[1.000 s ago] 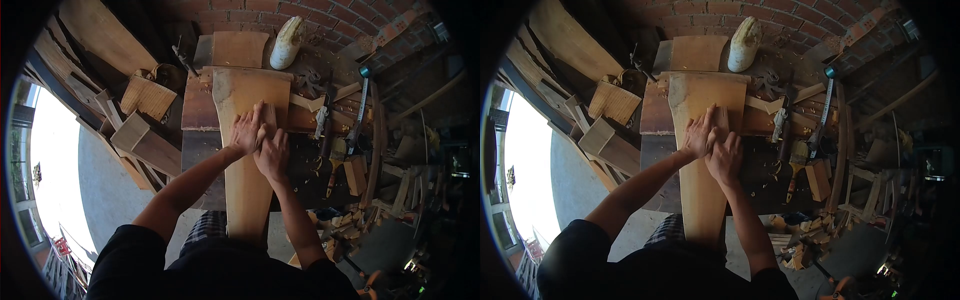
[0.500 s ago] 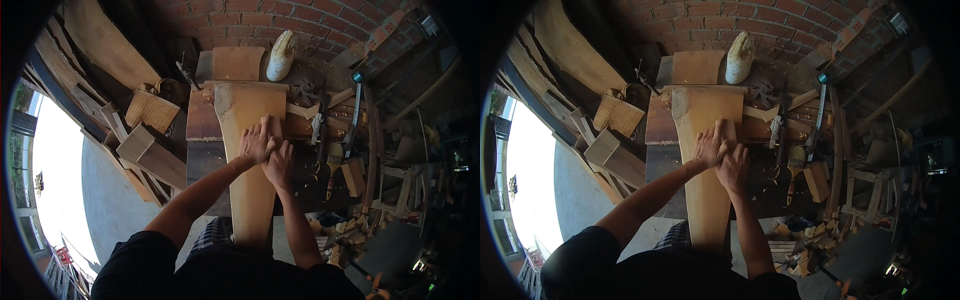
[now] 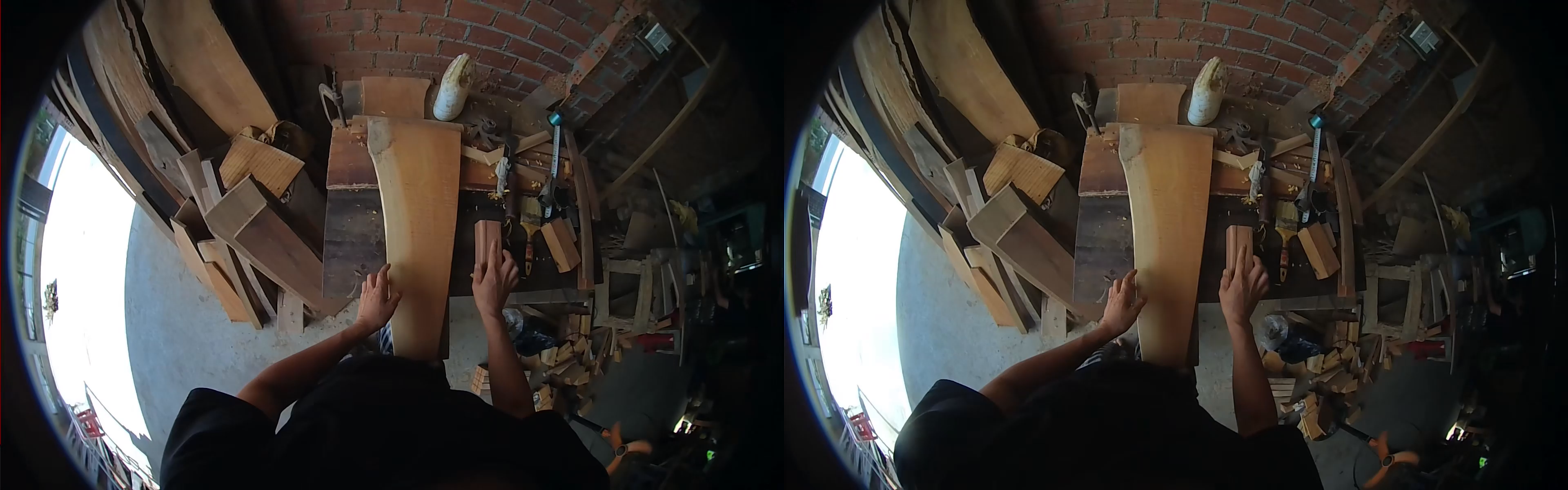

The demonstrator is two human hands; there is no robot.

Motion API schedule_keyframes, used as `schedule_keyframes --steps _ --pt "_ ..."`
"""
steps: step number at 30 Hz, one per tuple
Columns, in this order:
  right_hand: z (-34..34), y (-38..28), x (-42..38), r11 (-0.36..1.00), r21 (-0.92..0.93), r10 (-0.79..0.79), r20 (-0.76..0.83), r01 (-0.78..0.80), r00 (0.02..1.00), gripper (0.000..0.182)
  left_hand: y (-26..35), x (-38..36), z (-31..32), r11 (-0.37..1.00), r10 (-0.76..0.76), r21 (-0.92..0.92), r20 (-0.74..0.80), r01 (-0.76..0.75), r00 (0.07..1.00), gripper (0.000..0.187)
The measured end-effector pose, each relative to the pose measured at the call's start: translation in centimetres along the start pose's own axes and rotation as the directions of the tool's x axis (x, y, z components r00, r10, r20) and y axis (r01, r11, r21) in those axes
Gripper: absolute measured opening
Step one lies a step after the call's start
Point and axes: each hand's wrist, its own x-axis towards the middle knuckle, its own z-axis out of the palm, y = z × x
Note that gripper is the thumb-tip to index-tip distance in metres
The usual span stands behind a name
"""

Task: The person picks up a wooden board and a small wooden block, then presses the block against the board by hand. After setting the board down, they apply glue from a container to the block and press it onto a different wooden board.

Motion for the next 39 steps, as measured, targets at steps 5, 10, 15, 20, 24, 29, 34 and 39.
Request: schedule_keyframes --steps 5,10,15,20,24,29,34,39 --pt "1.1 -3.4 -6.5 0.977 0.214 -0.038 0.260 -0.019 0.965 0.053 -0.7 -4.1 1.6 0.935 -0.154 -0.295 0.165 0.197 0.974 0.070" --pt "2.7 -6.5 -9.3 0.911 0.305 0.178 0.319 -0.279 0.931 0.053 -1.4 -3.3 2.7 0.979 -0.159 -0.097 0.169 0.177 0.973 0.068" --pt "2.6 -5.5 -7.4 0.657 0.503 0.237 0.569 -0.561 0.788 0.047 1.4 -3.1 1.0 0.967 -0.191 -0.115 0.261 0.227 0.946 0.070" --pt "-2.7 -6.4 -6.0 0.367 0.557 0.232 0.720 -0.745 0.653 0.053 -0.1 -2.8 2.7 0.878 -0.225 -0.401 0.135 0.261 0.965 0.067" --pt "0.3 -4.0 -5.1 0.442 0.465 0.090 0.828 -0.768 0.553 0.057 3.6 -3.4 -1.4 0.706 -0.388 -0.512 0.299 0.489 0.872 0.050" --pt "0.4 -5.2 -5.5 0.141 0.578 0.018 0.810 -0.804 0.585 0.049 1.4 -2.4 -1.5 0.621 -0.244 -0.628 0.412 0.468 0.878 0.044" --pt "-2.8 -6.7 -4.2 -0.078 0.636 0.001 0.770 -0.768 0.638 0.045 2.9 -2.6 -1.8 0.648 -0.074 -0.704 0.321 0.290 0.944 0.049" --pt "-10.4 -3.3 -3.2 0.119 0.795 -0.122 0.607 -0.595 0.786 0.039 5.9 -4.7 -6.1 0.508 -0.195 -0.757 0.364 0.411 0.911 0.065"
